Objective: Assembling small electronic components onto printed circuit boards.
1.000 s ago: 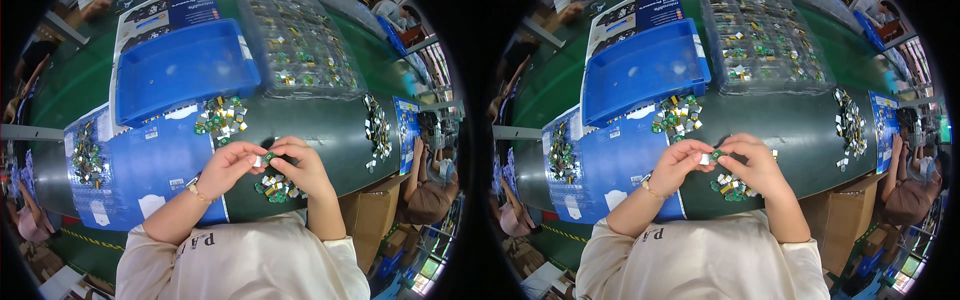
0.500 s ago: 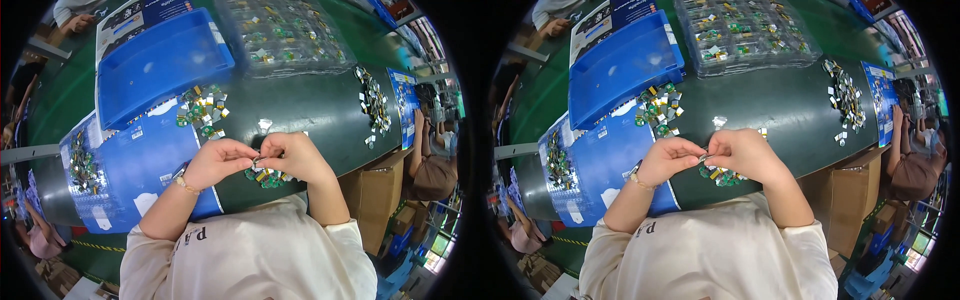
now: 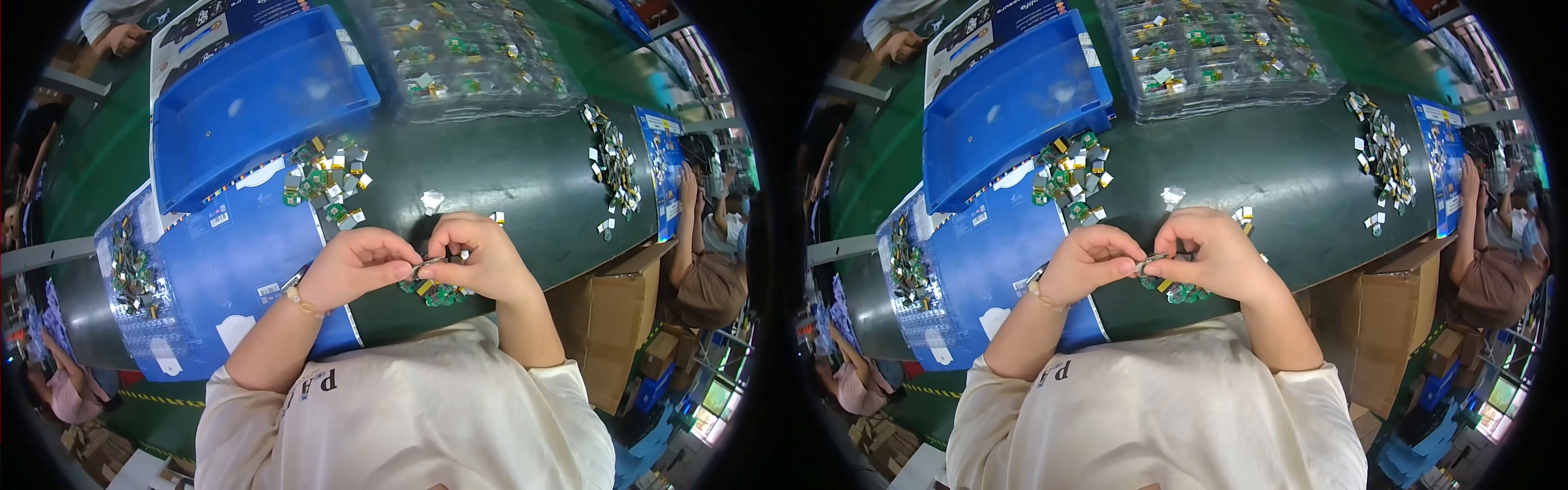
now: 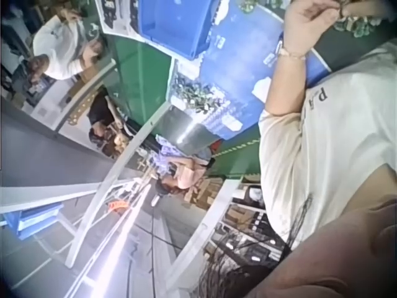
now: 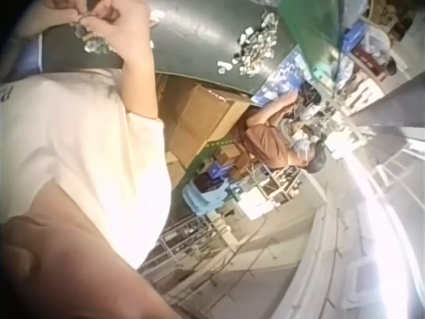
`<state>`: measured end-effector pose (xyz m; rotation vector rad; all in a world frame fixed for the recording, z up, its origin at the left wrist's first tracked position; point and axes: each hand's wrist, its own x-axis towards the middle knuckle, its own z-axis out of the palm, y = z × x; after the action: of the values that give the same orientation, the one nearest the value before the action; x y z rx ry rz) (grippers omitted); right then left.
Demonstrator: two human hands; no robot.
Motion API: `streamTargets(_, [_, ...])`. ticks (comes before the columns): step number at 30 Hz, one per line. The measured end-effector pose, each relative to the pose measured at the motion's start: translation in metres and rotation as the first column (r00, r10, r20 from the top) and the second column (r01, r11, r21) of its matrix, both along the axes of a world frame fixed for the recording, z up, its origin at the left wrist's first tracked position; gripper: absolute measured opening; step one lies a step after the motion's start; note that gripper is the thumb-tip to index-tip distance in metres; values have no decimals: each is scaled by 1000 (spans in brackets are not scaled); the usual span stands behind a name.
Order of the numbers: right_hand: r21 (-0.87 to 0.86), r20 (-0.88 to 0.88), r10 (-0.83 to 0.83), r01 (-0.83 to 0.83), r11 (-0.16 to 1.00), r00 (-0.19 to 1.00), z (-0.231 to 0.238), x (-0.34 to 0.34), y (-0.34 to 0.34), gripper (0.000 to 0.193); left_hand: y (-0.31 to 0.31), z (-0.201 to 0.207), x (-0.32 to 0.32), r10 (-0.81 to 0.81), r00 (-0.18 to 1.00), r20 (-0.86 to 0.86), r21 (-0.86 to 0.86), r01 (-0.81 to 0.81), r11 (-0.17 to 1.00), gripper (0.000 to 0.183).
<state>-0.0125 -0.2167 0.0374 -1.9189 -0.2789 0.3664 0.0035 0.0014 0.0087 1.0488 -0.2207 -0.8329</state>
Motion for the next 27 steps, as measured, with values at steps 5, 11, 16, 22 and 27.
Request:
streamTargets(5, [248, -63, -29, 43, 968, 998, -6, -3, 3, 20, 0, 1, 0, 47, 995, 91, -41, -43, 998, 11])
streamTargets(11, [28, 113, -33, 30, 999, 993, 5, -3, 11, 14, 2, -6, -4, 73, 992, 104, -55, -68, 996, 14])
streamTargets(16, [152, -265, -165, 210, 966, 950, 15, -16, 20, 13, 1, -3, -2, 120, 992, 28, -59, -118, 991, 14])
streamTargets(22, [187, -316, -117, 183, 965, 942, 21, -17, 17, 13, 1, -2, -6, 103, 994, 33, -23, -102, 994, 14])
streamTargets(27, [79, -199, -51, 68, 995, 979, 28, -12, 13, 14, 3, -3, -9, 94, 994, 51, -27, -92, 995, 15])
